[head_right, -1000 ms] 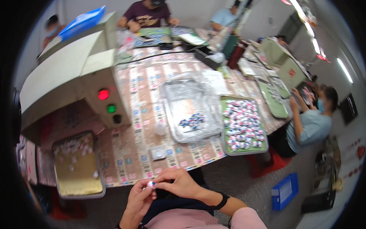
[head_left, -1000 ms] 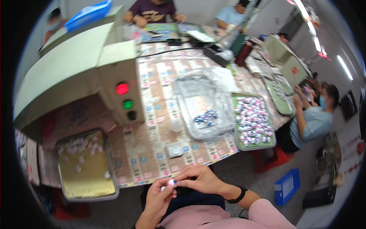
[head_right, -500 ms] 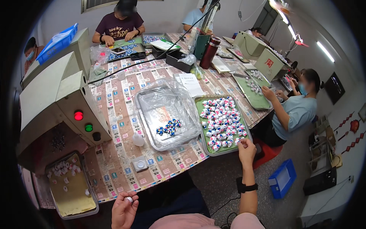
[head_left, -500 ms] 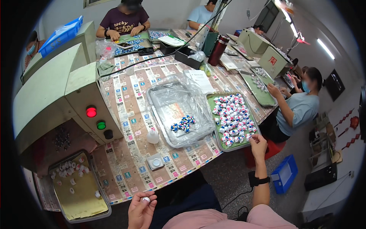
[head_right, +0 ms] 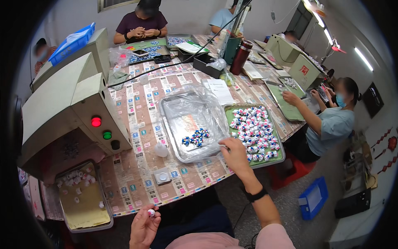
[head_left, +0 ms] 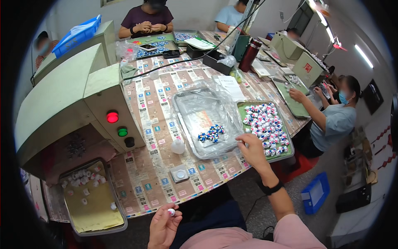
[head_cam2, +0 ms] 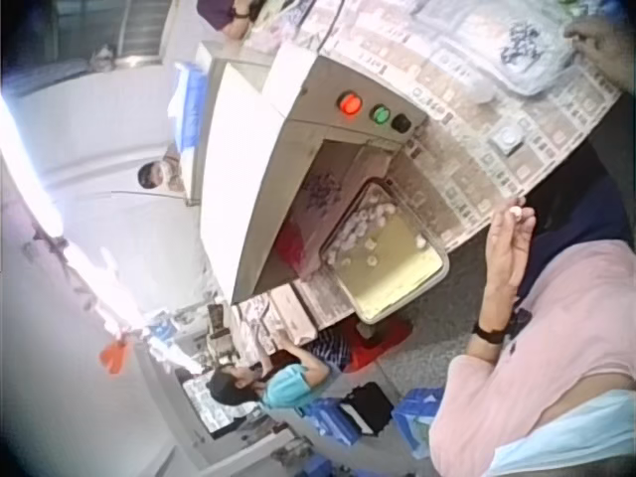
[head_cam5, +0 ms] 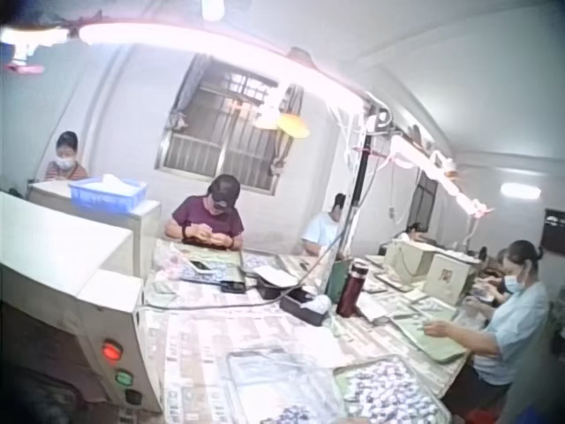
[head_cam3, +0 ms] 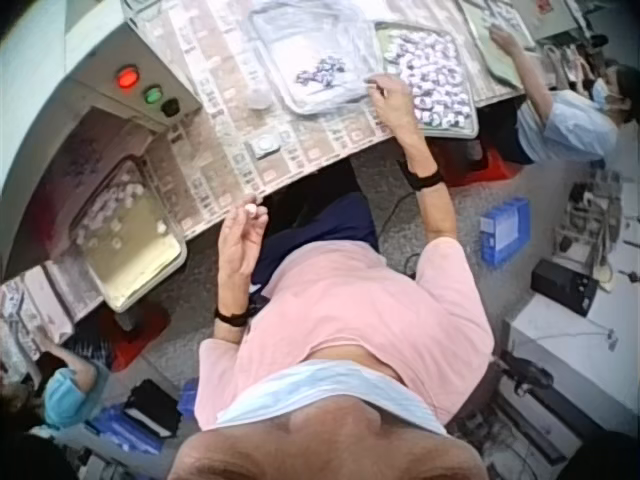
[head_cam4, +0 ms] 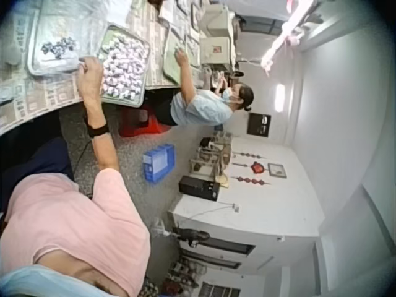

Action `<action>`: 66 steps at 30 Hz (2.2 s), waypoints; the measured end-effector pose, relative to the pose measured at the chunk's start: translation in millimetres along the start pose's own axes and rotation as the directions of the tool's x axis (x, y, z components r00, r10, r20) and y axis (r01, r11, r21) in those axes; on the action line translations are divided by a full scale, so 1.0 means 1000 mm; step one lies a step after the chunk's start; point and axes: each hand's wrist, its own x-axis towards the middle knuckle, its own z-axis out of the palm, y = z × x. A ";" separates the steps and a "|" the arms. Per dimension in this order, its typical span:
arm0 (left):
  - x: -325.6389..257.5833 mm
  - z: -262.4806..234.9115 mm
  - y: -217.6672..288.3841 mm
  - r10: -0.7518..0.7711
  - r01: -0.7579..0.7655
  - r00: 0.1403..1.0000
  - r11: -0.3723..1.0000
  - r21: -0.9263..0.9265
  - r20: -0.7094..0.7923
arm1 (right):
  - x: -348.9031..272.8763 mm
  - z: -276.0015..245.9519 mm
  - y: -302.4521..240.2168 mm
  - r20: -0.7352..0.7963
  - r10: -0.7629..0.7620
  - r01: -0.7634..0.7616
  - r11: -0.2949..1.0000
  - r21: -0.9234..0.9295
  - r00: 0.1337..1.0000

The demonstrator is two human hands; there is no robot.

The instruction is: The person sits at a workstation in a factory and assembles small, colorful, spherical candies. They pick up a white candy base and a blue candy piece, then press them together by hand. The assembled candies are placed into a metal tray on the table. The process is repetitive, with the person handling the items one at a time.

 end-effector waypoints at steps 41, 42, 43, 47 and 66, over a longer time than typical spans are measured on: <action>-0.003 -0.020 0.007 -0.030 0.037 0.998 0.991 -0.129 0.060 | -0.030 0.090 -0.146 0.305 -0.256 0.202 0.959 0.198 0.917; -0.004 -0.021 0.007 -0.026 0.033 0.998 0.992 -0.124 0.054 | -0.030 0.091 -0.146 0.293 -0.260 0.203 0.956 0.210 0.920; -0.003 -0.021 0.007 -0.027 0.033 0.998 0.992 -0.118 0.051 | -0.030 0.092 -0.143 0.280 -0.259 0.201 0.955 0.220 0.924; -0.001 -0.019 0.004 -0.010 0.015 0.999 0.994 -0.108 0.045 | -0.033 0.086 -0.146 0.263 -0.186 0.107 0.952 0.288 0.947; 0.007 -0.006 -0.006 -0.025 0.028 0.998 0.999 -0.043 0.065 | -0.091 0.048 -0.176 0.537 -0.067 -0.343 0.701 0.625 0.841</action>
